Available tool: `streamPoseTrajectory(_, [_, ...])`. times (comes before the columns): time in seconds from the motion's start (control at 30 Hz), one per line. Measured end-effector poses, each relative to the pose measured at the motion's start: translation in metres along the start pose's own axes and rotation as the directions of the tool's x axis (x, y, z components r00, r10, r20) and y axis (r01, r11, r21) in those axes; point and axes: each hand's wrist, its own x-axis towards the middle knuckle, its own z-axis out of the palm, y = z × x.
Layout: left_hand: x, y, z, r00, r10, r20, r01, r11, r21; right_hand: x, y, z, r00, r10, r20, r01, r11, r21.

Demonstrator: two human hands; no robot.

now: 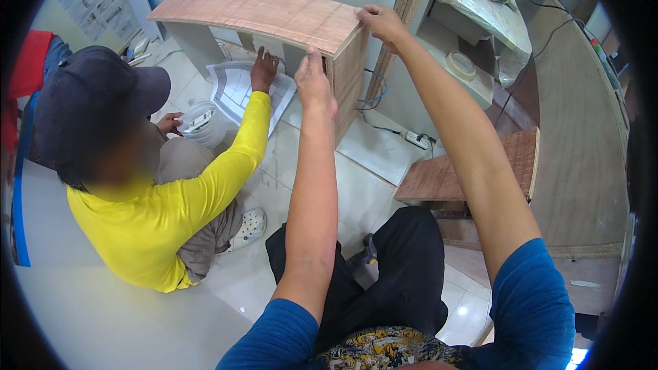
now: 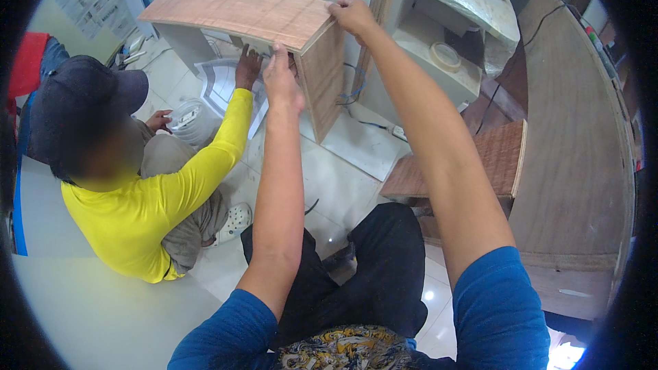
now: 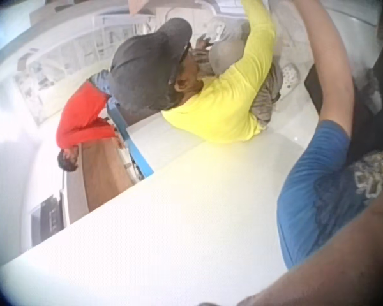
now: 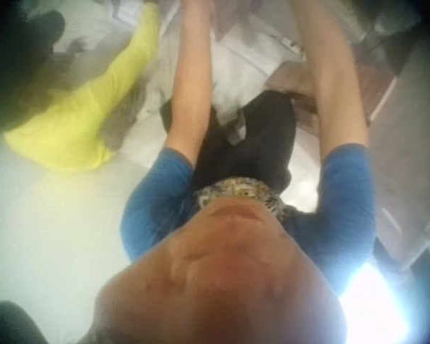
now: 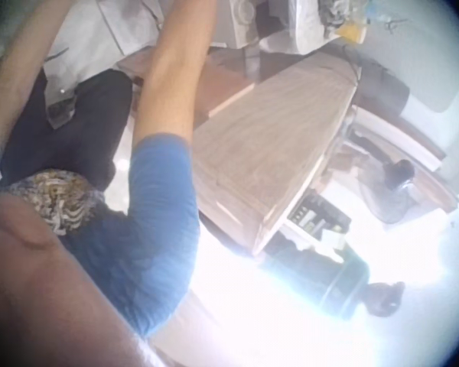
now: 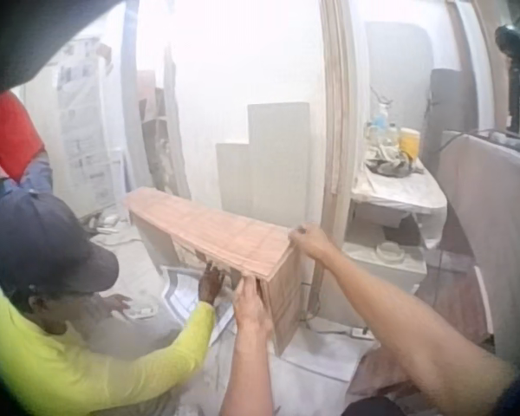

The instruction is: The person assists in assembling a wooden box by holding pieces in place while another person uses a power drill to secure them. The person also uses a utility knife to cut a white board and positions wooden panels for assembly.

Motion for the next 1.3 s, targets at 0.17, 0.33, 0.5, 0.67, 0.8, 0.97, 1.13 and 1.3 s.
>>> streamPoseTrajectory(0.17, [0.013, -0.006, 0.002, 0.996, 0.088, -0.005, -0.087, 0.99, 0.107, 0.01, -0.007, 0.003, 0.987, 0.11, 0.114, -0.109, 0.994, -0.008])
streamPoseTrajectory(0.33, [0.035, 0.0, -0.007, 0.999, -0.029, -0.025, 0.036, 0.933, 0.359, 0.009, -0.002, 0.005, 0.993, 0.105, 0.063, -0.101, 0.994, -0.051])
streamPoseTrajectory(0.5, [0.01, 0.023, 0.016, 0.989, -0.082, -0.127, 0.123, 0.923, 0.364, 0.019, 0.015, 0.003, 0.995, 0.099, 0.028, -0.099, 0.995, -0.026])
streamPoseTrajectory(0.67, [0.014, 0.028, 0.009, 0.993, -0.111, -0.036, 0.116, 0.92, 0.374, 0.024, 0.015, 0.001, 0.991, 0.131, 0.022, -0.131, 0.991, 0.026])
streamPoseTrajectory(0.8, [0.012, 0.031, 0.011, 0.984, -0.152, -0.09, 0.174, 0.921, 0.348, 0.015, 0.011, 0.005, 0.994, 0.111, -0.014, -0.109, 0.991, 0.082])
streamPoseTrajectory(0.97, [0.01, 0.005, 0.001, 1.0, -0.001, 0.003, 0.001, 0.993, 0.122, 0.026, 0.011, 0.001, 0.99, 0.137, -0.017, -0.137, 0.99, 0.023])
streamPoseTrajectory(1.13, [-0.003, -0.004, -0.016, 0.977, 0.156, 0.147, -0.197, 0.921, 0.337, 0.029, 0.012, -0.006, 0.989, 0.149, -0.003, -0.149, 0.983, -0.104])
streamPoseTrajectory(1.3, [-0.009, -0.008, -0.015, 0.935, 0.296, 0.194, -0.349, 0.684, 0.64, 0.022, 0.013, -0.004, 0.997, 0.078, -0.001, -0.078, 0.994, -0.082])
